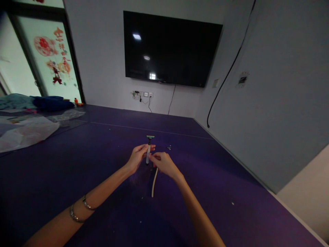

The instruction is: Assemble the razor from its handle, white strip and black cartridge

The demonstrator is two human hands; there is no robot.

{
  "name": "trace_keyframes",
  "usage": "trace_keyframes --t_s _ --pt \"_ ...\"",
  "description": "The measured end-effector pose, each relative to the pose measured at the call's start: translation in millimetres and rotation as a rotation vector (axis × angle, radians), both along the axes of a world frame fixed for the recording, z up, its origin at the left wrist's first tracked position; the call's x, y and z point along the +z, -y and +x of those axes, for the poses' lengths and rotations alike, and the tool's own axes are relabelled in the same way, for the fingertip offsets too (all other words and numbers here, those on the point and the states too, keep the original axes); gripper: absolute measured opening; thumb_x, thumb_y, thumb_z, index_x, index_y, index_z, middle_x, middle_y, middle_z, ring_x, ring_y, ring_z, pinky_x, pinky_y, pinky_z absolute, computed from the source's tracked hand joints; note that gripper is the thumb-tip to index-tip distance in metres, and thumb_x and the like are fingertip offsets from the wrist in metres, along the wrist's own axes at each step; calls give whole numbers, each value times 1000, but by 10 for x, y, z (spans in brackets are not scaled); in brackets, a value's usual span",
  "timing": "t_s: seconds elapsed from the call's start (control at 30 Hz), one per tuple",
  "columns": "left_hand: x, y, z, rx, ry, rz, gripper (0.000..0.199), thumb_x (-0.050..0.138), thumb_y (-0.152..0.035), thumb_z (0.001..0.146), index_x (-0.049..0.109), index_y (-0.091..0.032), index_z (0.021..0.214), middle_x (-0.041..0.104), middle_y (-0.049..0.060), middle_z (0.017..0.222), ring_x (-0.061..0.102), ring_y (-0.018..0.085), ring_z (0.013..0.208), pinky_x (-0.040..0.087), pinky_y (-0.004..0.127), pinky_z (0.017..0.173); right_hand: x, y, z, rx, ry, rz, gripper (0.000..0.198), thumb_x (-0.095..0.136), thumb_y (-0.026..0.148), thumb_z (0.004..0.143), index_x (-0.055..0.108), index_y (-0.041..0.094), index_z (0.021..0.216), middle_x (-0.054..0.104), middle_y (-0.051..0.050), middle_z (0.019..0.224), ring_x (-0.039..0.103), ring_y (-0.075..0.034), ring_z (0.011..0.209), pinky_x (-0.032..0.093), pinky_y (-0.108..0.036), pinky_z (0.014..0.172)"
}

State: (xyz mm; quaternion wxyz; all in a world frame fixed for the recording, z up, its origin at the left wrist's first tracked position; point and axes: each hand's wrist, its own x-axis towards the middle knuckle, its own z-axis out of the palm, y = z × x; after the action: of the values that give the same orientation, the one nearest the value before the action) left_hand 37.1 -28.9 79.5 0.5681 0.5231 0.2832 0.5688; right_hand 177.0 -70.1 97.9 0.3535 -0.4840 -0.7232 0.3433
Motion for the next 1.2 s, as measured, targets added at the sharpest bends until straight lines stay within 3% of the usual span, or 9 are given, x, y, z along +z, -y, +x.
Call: trace_keyframes --t_s 0.17,0.3,0.53,0.8,1.0,1.2 --pt "12 35 36 -32 -16 -1 35 58 -43 76 67 -11 87 67 14 99 61 24 91 50 31 70 -28 20 -122 44 -66 6 37 48 49 80 51 18 61 39 7 44 35 -6 35 26 -18 34" --pt "-3 2 53 -28 -57 -48 34 57 -43 77 65 -11 88 66 14 101 62 22 89 49 28 69 -92 -27 -124 -21 -64 16 37 47 48 79 51 17 60 36 7 43 33 -6 37 25 -19 37" --pt "-58 -180 -97 295 -71 -330 22 46 -30 82 52 -13 95 60 15 109 64 17 80 45 22 56 -317 -105 -96 -297 220 17 38 47 38 76 49 15 45 35 4 42 37 -8 44 22 -21 43" --pt "-15 -248 -187 321 -29 -331 17 45 -23 79 51 -13 91 61 13 102 63 13 69 44 23 55 -615 -32 -244 -302 536 -53 23 50 26 73 59 14 56 60 -6 57 55 -13 54 31 -21 47" --pt "-17 -252 -171 289 -37 -339 19 45 -24 80 53 -12 93 61 12 99 62 12 67 43 22 54 -610 -71 -244 -269 621 -85 26 48 29 75 66 11 72 68 -12 71 63 -18 66 39 -21 53" --pt "-30 -260 -171 288 -34 -333 19 47 -24 80 53 -12 93 61 12 98 62 12 65 43 21 53 -640 -150 -220 -228 647 -111 21 52 27 72 67 12 69 69 -11 70 65 -17 70 43 -19 57"
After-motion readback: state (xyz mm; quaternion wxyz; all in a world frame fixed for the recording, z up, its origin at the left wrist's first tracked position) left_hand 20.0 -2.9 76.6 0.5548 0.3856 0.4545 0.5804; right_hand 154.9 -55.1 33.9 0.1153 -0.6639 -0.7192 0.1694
